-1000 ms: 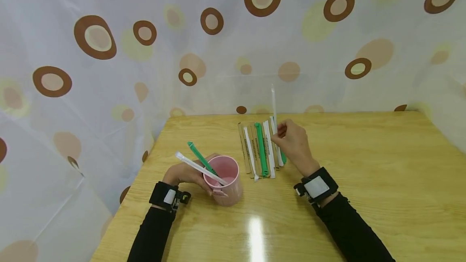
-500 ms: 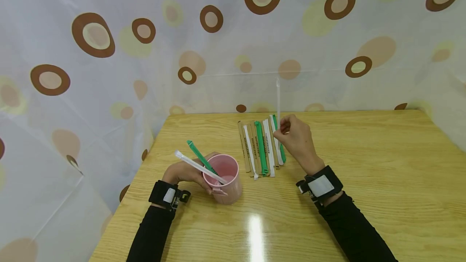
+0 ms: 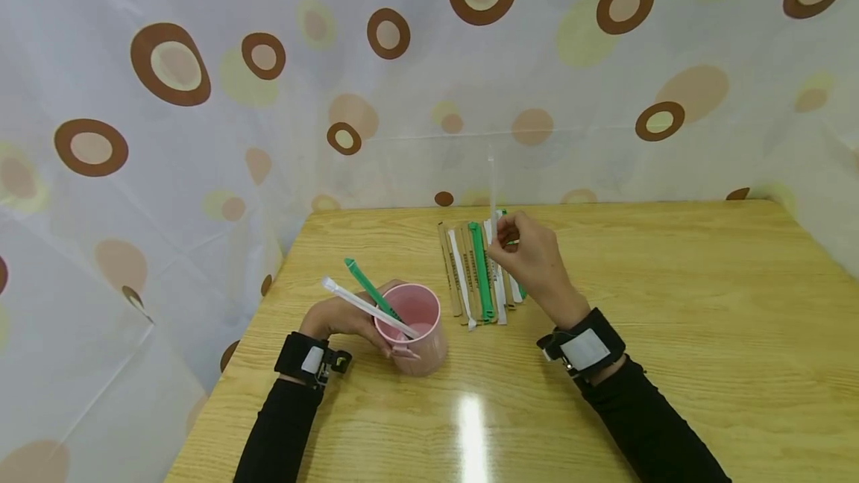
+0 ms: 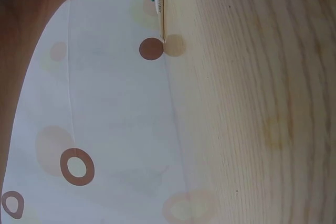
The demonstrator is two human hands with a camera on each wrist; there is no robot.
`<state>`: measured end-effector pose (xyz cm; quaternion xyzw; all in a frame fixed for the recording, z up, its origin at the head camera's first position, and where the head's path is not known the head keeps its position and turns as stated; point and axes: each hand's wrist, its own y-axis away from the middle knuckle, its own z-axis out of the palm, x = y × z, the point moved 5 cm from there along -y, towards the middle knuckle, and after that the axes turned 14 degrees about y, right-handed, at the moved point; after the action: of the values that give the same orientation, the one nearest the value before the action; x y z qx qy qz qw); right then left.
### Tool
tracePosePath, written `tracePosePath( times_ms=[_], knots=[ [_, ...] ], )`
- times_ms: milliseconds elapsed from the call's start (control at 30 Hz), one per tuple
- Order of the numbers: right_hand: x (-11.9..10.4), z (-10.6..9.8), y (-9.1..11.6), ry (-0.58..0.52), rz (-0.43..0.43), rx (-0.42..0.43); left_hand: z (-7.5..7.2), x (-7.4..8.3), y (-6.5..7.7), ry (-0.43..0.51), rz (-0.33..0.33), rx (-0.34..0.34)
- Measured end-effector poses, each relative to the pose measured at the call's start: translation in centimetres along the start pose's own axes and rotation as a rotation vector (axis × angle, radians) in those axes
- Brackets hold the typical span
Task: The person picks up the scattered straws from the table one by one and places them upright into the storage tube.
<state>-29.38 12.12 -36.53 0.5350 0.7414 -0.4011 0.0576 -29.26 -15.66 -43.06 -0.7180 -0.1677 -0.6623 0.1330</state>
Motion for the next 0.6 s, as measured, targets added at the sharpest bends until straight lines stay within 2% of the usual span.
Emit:
tracePosePath(
  times_ms=[200, 367, 433, 600],
  knots=[
    [-4.2, -0.1, 0.6, -0.079, -0.121, -0.003, 0.1, 0.2, 0.3, -0.002, -0.002, 0.003],
    [-8.0, 0.2, 1.5, -0.203, -0.208, -0.077, 0.3, 0.2, 0.4, -0.019, -0.014, 0.014],
    [-9.3, 0.6, 1.7, -0.242, -0.25, -0.098, 0.1, 0.4, 0.5, -0.053, -0.019, 0.035],
    [-11.2, 2.0, 2.0, -0.242, -0.308, -0.162, -0.2, 0.9, 0.0, -0.109, -0.047, 0.057]
  ],
)
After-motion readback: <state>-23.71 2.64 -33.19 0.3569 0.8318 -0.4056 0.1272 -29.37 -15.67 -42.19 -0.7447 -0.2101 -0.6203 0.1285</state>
